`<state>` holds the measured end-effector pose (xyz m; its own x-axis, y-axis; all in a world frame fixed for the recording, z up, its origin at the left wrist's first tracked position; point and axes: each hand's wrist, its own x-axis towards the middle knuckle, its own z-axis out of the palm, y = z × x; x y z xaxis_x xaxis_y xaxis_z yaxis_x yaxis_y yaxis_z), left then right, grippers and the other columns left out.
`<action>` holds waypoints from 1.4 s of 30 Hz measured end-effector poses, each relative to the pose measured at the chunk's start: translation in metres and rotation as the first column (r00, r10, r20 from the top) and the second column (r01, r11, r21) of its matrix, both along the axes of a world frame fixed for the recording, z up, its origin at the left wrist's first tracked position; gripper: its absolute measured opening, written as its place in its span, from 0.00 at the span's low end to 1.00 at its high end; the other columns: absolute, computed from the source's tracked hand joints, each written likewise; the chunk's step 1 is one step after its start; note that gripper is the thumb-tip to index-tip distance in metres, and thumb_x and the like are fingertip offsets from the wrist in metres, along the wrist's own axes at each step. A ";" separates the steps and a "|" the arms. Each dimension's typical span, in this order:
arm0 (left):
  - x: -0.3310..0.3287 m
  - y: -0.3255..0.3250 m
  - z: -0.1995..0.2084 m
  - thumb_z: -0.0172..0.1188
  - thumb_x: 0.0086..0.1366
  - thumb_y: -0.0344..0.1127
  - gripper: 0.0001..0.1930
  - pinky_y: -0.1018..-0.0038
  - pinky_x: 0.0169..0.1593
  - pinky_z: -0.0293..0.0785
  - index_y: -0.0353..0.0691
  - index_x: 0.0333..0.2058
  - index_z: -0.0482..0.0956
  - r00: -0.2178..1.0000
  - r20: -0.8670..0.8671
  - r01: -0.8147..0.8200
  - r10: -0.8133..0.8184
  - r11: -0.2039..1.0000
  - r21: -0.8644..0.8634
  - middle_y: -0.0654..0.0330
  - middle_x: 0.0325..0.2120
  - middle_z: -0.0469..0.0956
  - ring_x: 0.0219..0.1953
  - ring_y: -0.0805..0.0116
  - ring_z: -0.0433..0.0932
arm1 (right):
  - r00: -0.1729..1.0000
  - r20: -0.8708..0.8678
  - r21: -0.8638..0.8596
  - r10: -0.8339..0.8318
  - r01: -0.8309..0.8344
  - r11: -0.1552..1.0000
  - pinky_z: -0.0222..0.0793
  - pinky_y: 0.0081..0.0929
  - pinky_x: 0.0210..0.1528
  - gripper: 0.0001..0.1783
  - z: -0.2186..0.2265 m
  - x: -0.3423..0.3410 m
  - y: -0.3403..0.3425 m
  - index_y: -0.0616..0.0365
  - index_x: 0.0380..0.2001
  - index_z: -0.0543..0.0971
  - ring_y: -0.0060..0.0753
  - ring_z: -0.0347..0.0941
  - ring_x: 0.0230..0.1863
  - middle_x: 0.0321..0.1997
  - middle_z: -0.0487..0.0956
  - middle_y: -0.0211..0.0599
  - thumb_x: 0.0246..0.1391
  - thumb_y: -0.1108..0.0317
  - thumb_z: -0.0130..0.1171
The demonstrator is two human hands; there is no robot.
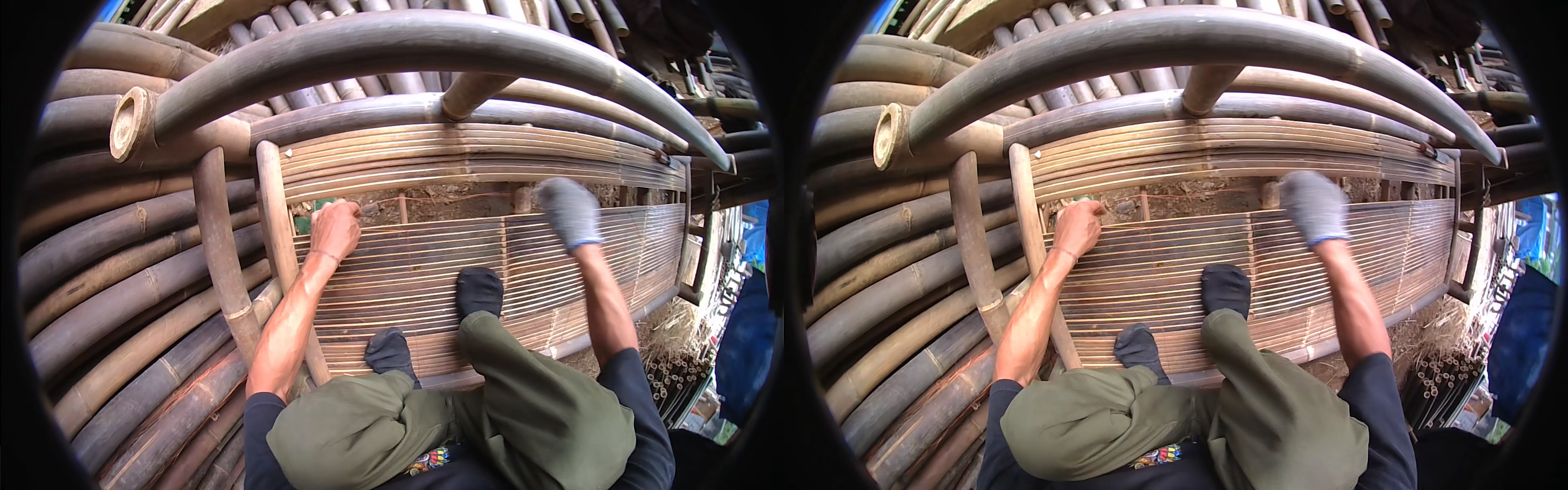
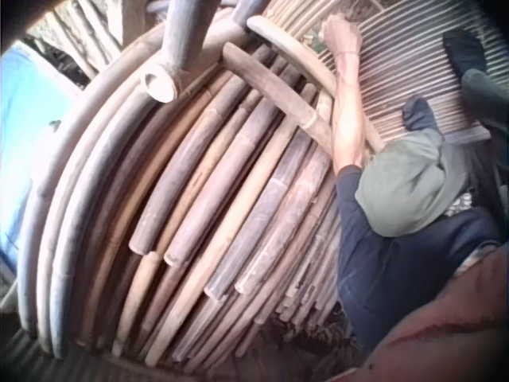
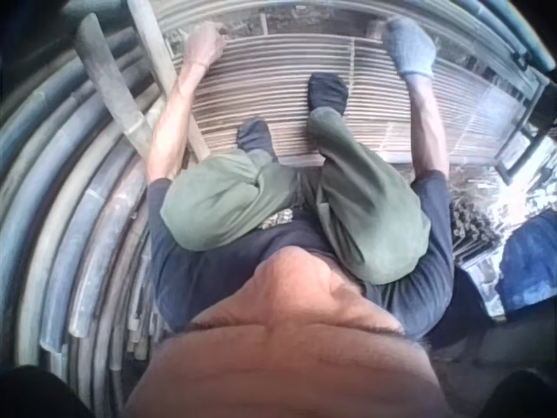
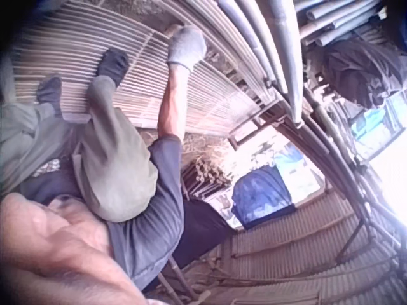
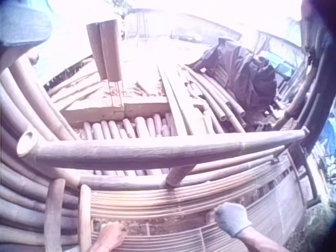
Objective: The person weaves thin bamboo strips into a larger bamboo frame using both hands. They interlace the strips through the frame's vertical supports, occasionally tapping them into place with a small wooden tool.
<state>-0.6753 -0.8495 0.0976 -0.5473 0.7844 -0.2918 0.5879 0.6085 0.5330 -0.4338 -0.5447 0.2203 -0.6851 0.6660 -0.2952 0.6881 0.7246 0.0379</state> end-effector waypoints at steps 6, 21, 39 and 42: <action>0.001 0.040 -0.023 0.51 0.59 0.28 0.16 0.55 0.47 0.76 0.27 0.43 0.77 0.909 0.390 0.197 -0.147 0.976 -0.091 0.34 0.35 0.79 0.43 0.38 0.79 | 0.804 -0.136 -0.557 0.579 -0.545 0.626 0.77 0.45 0.40 0.12 -0.148 -0.107 -0.095 0.57 0.29 0.84 0.56 0.81 0.38 0.33 0.83 0.51 0.53 0.65 0.53; 0.014 0.022 0.068 0.64 0.65 0.45 0.15 0.77 0.41 0.72 0.37 0.37 0.86 0.535 0.843 -0.018 -0.052 0.997 0.073 0.66 0.28 0.82 0.35 0.80 0.75 | 0.722 -0.682 -0.482 0.119 -0.566 0.669 0.69 0.40 0.54 0.12 -0.041 -0.036 -0.142 0.54 0.39 0.81 0.49 0.72 0.52 0.48 0.77 0.39 0.55 0.60 0.64; 0.045 -0.001 -0.005 0.52 0.70 0.54 0.21 0.61 0.57 0.56 0.43 0.45 0.82 0.988 0.085 0.122 -0.126 0.991 0.053 0.56 0.33 0.81 0.44 0.59 0.76 | 0.941 0.336 0.064 0.037 -0.062 0.996 0.71 0.42 0.58 0.23 0.011 0.320 -0.069 0.61 0.52 0.76 0.52 0.75 0.53 0.56 0.76 0.49 0.51 0.72 0.57; 0.050 -0.005 -0.010 0.55 0.69 0.52 0.19 0.63 0.54 0.65 0.43 0.43 0.84 0.992 0.014 0.119 -0.126 0.962 0.244 0.56 0.32 0.82 0.42 0.60 0.79 | 0.966 -0.236 -0.075 0.105 -0.126 0.989 0.69 0.43 0.56 0.26 -0.009 0.086 -0.113 0.60 0.50 0.77 0.51 0.74 0.52 0.50 0.78 0.48 0.51 0.56 0.68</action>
<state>-0.6256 -0.8548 0.0880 -0.4365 0.8942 -0.0989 0.6319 0.3830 0.6738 -0.3477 -0.6575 0.2115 -0.8122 0.5567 -0.1745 0.5822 0.7929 -0.1798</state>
